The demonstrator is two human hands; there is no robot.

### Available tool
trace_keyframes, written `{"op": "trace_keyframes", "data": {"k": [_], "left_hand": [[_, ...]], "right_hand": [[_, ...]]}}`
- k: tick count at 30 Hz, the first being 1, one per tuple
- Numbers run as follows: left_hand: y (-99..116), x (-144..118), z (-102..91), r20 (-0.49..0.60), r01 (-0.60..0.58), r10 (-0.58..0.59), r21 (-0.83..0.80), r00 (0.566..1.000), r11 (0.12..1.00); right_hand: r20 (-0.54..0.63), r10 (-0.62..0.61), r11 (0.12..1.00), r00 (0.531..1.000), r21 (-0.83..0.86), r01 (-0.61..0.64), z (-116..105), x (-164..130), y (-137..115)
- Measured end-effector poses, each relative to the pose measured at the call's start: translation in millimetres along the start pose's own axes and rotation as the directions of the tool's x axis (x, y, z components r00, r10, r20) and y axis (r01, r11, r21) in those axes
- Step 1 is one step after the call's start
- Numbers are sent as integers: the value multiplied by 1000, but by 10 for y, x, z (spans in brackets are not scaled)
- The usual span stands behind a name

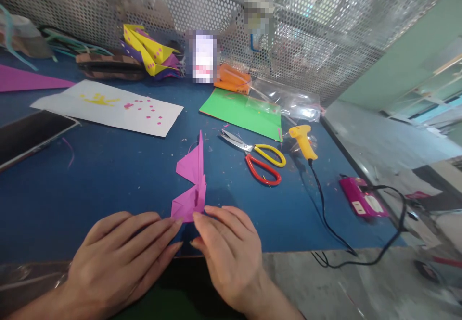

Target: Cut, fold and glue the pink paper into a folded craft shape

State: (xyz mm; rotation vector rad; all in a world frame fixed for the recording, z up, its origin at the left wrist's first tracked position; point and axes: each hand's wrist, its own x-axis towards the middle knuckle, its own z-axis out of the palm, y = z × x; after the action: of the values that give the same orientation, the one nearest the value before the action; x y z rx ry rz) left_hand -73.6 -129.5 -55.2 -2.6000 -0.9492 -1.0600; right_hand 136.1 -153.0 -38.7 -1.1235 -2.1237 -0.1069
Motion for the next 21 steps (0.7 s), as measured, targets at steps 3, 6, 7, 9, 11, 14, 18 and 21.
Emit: {"op": "trace_keyframes", "data": {"k": [3,6,7,9,11,14,18,21], "left_hand": [[4,-16,12,4,3,-3,9,1000,1000],[9,-15,19,18,-1,1,2,1000,1000],[10,-11,19,22,-7,7,-3,1000,1000],[10,-3,16,35,-20,20,-13,999,1000],[10,1,13,43,-26,27,-14,999,1000],[7,-4,14,35,-35,35,-7,999,999],[2,-16,15,34,-39,39,-1,999,999],[-4,-20,12,48,-46,46,-2,998,999]], "right_hand": [[100,-104,992,990,-59,110,12,-1,-12],[163,-144,982,976,-95,161,24,3,-29],[173,-147,982,974,-96,165,23,8,-37],[176,-140,984,974,-89,157,15,19,-52],[178,-129,987,976,-69,143,0,23,-59],[183,-115,992,976,-33,123,-21,-9,-46],[141,-110,993,984,-36,116,-37,-91,-10],[112,-94,991,989,-89,104,-38,-116,-4]]}}
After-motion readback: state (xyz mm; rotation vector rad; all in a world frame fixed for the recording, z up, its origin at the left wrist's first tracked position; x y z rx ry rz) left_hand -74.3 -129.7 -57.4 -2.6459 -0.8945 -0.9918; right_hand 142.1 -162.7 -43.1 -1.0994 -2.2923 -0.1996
